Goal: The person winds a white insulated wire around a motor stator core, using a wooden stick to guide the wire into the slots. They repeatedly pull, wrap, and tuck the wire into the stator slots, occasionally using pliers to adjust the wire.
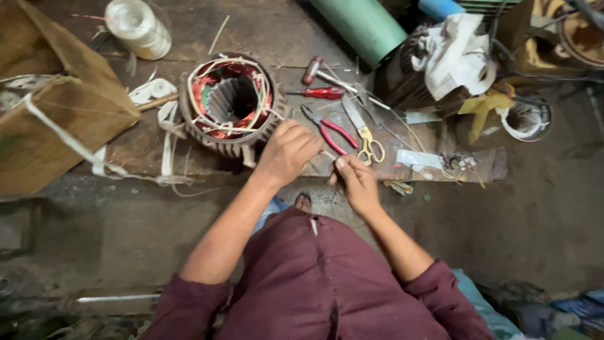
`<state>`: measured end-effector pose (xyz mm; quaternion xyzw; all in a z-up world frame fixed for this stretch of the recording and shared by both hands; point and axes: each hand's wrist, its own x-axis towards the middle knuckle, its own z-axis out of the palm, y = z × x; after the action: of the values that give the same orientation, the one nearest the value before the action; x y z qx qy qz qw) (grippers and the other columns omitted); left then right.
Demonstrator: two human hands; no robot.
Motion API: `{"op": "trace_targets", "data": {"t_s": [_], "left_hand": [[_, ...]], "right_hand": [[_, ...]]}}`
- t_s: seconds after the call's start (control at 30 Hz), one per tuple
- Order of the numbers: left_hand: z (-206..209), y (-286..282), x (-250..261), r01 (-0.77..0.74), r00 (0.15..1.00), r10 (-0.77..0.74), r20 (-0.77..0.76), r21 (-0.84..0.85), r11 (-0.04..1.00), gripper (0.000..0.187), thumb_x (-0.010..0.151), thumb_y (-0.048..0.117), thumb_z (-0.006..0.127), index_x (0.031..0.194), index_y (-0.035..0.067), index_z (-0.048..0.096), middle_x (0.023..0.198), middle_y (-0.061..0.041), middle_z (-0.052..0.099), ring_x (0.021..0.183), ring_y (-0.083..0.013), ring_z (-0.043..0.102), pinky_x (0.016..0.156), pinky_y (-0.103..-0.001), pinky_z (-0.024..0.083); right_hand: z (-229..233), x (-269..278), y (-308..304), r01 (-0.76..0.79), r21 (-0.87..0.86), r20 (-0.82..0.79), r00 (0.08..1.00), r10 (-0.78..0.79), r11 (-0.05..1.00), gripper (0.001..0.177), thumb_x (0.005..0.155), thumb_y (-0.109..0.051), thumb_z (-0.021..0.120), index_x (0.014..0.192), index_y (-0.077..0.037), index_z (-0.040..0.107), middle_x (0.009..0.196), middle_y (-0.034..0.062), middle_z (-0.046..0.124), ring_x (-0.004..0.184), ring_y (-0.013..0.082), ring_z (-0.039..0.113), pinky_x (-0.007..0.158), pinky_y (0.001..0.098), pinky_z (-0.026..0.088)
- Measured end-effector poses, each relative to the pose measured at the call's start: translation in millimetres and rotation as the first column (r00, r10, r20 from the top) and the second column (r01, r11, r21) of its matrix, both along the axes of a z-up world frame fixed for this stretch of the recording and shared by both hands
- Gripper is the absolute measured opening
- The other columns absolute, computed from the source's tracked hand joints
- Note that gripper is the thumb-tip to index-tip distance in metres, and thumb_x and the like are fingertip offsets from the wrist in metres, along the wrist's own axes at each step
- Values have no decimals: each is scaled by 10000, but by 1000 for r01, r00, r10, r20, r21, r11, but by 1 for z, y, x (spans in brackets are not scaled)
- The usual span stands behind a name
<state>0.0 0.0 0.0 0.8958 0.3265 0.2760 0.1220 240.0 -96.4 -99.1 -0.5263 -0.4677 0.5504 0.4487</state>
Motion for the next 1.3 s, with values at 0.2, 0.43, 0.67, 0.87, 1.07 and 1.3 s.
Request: {"op": "trace_targets", "data": {"t_s": [0.2,0.43,0.67,0.87,1.07,1.3], "left_hand": [[63,-11,-12,27,995,-46,88,208,978,320,831,80,647,1146,99,698,1264,-65,702,1224,-280,647,1112,-455,458],[49,-80,-96,-445,861,392,323,110,889,235,911,19,751,1114,125,701,1192,-29,697,1071,-276,669,985,-399,539],[-40,-110,-189,-818,139,917,374,-478,319,128,1073,131,636,1154,33,629,1054,-97,672,930,-202,654,845,-341,537],[-49,-115,-197,-847,300,880,369,-321,423,142,1046,132,659,1131,19,649,1068,-124,679,957,-260,675,850,-383,544],[-1,-53,-243,-900,336,859,386,-137,413,132,1071,140,667,1102,12,659,1044,-150,629,898,-303,644,771,-425,513],[33,-9,-300,-893,382,794,474,-32,449,164,1133,143,609,1178,-7,659,1135,-156,621,969,-317,669,837,-401,553]], "right_hand": [[71,19,-9,-182,-15,498,851,165,983,297,973,-284,642,1198,-90,658,936,61,734,673,156,651,627,306,525],[80,61,-9,-164,216,832,548,-93,963,257,951,-242,719,1144,-74,691,1069,150,718,884,301,711,731,387,562],[79,59,-8,-167,123,810,586,-2,978,227,945,-219,721,1096,-50,708,1025,141,726,844,286,718,709,376,561],[94,70,-9,-137,138,819,573,-35,981,234,977,-224,712,1133,-50,718,973,146,720,778,277,714,692,379,548],[111,108,-19,-35,387,804,503,-318,922,157,1114,-170,727,1131,-14,728,1018,143,723,823,244,685,808,344,538],[132,127,-36,83,506,741,467,-482,858,126,1092,-49,662,1168,40,708,1103,140,744,952,163,706,882,262,565]]}}
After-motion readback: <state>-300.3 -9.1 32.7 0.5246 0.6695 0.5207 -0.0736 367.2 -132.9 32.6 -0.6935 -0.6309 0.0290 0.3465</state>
